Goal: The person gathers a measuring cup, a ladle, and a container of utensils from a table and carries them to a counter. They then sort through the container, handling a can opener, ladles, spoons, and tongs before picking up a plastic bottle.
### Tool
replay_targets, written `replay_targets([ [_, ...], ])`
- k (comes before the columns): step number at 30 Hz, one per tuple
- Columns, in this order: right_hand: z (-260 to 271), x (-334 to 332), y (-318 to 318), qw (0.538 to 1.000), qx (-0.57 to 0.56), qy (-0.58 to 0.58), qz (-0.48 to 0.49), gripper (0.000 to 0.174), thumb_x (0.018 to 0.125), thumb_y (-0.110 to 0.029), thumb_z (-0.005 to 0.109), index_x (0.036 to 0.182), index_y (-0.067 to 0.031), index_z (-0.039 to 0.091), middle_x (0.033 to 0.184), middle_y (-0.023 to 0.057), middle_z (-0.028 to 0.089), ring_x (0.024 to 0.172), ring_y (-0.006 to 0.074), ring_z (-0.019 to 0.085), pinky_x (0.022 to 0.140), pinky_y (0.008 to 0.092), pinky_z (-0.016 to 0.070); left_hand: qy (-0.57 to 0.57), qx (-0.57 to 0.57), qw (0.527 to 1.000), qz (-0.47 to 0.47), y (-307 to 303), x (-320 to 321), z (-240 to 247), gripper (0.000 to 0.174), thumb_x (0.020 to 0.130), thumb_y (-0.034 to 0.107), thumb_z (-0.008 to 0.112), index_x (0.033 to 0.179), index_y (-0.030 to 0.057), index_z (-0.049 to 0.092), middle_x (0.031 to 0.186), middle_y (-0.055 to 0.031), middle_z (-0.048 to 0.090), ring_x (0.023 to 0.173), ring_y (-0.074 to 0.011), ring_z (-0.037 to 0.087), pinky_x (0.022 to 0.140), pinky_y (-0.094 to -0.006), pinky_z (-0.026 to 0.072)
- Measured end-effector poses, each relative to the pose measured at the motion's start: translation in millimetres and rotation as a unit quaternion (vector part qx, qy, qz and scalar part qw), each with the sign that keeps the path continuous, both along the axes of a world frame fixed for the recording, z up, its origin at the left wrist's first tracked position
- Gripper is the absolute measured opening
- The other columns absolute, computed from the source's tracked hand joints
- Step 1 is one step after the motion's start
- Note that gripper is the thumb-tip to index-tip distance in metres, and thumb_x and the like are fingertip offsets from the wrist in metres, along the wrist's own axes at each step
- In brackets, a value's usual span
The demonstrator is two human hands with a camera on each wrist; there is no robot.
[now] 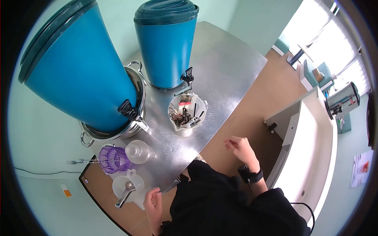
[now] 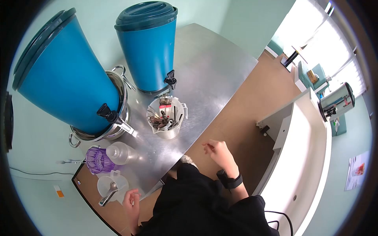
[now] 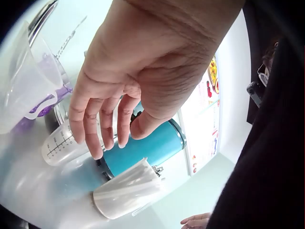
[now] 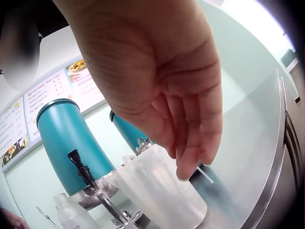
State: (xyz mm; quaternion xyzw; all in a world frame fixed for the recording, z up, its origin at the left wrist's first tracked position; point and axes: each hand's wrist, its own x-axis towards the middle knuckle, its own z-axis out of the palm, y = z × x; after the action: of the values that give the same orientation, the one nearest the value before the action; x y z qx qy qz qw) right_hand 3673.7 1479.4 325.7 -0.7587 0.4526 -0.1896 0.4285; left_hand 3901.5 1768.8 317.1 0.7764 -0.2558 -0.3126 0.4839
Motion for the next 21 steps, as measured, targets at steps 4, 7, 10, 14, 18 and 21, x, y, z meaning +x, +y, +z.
replay_targets([
  [4, -13.4, 15.6, -26.3, 1.0, 0.009, -0.008, 0.001, 0.014, 0.084, -0.002, 0.056, 0.094, 0.0055, 0.064, 0.081, 0.014, 0.066, 0.072, 0.0196, 0.067, 0.066, 0.0283, 0.0527, -0.015, -0.005, 1.0, 0.009, -32.9, -9.5, 6.3, 0.014, 0.087, 0.002, 0.052, 0.099, -0.0026, 0.058, 0.099, -0.013, 0.061, 0.083, -0.0192, 0.063, 0.073, -0.0281, 0.0489],
  [7, -22.8, 42.9, -63.4, 0.994, -0.094, -0.038, 0.04, 0.013, 0.084, -0.001, 0.056, 0.094, 0.0034, 0.063, 0.087, 0.0147, 0.064, 0.075, 0.0228, 0.066, 0.065, 0.0297, 0.053, -0.026, -0.001, 0.999, 0.023, -59.9, -18.4, 3.7, 0.014, 0.087, 0.001, 0.053, 0.099, -0.0025, 0.058, 0.099, -0.0126, 0.062, 0.082, -0.0184, 0.063, 0.074, -0.0276, 0.0486],
  [10, -25.6, 66.6, -103.6, 0.985, -0.128, -0.07, 0.09, 0.014, 0.084, -0.001, 0.055, 0.097, 0.0012, 0.06, 0.091, 0.0153, 0.062, 0.076, 0.0264, 0.064, 0.066, 0.0329, 0.052, -0.062, 0.023, 0.997, 0.037, -94.7, -29.3, 1.5, 0.015, 0.087, 0.002, 0.053, 0.1, -0.0021, 0.058, 0.099, -0.0119, 0.062, 0.084, -0.0175, 0.063, 0.074, -0.0268, 0.0484],
  [14, -25.2, 77.3, -144.0, 0.975, -0.119, -0.089, 0.165, 0.013, 0.085, -0.003, 0.054, 0.097, 0.0007, 0.058, 0.094, 0.016, 0.061, 0.077, 0.0314, 0.062, 0.069, 0.0373, 0.0501, -0.04, 0.007, 0.992, 0.117, -152.6, -47.7, 0.2, 0.018, 0.088, 0.001, 0.053, 0.105, -0.0004, 0.056, 0.095, -0.0094, 0.063, 0.087, -0.0162, 0.064, 0.076, -0.0269, 0.048],
  [18, -29.3, 75.1, -166.3, 0.967, -0.063, -0.119, 0.215, 0.013, 0.085, -0.005, 0.054, 0.096, 0.0007, 0.057, 0.095, 0.016, 0.06, 0.077, 0.033, 0.062, 0.07, 0.0382, 0.0502, -0.008, 0.028, 0.985, 0.171, -198.9, -62.5, -0.7, 0.024, 0.088, 0.001, 0.052, 0.113, 0.0002, 0.052, 0.089, -0.0094, 0.063, 0.088, -0.0157, 0.063, 0.08, -0.0277, 0.0471],
  [21, -38.9, 70.1, -177.4, 0.961, -0.035, -0.11, 0.25, 0.013, 0.085, -0.005, 0.055, 0.096, 0.001, 0.057, 0.094, 0.0157, 0.06, 0.078, 0.0325, 0.063, 0.07, 0.0378, 0.0504, -0.004, 0.029, 0.979, 0.202, -217.5, -69.0, -3.8, 0.027, 0.089, 0.001, 0.051, 0.116, -0.0003, 0.049, 0.087, -0.0102, 0.063, 0.088, -0.016, 0.063, 0.082, -0.0284, 0.0462],
])
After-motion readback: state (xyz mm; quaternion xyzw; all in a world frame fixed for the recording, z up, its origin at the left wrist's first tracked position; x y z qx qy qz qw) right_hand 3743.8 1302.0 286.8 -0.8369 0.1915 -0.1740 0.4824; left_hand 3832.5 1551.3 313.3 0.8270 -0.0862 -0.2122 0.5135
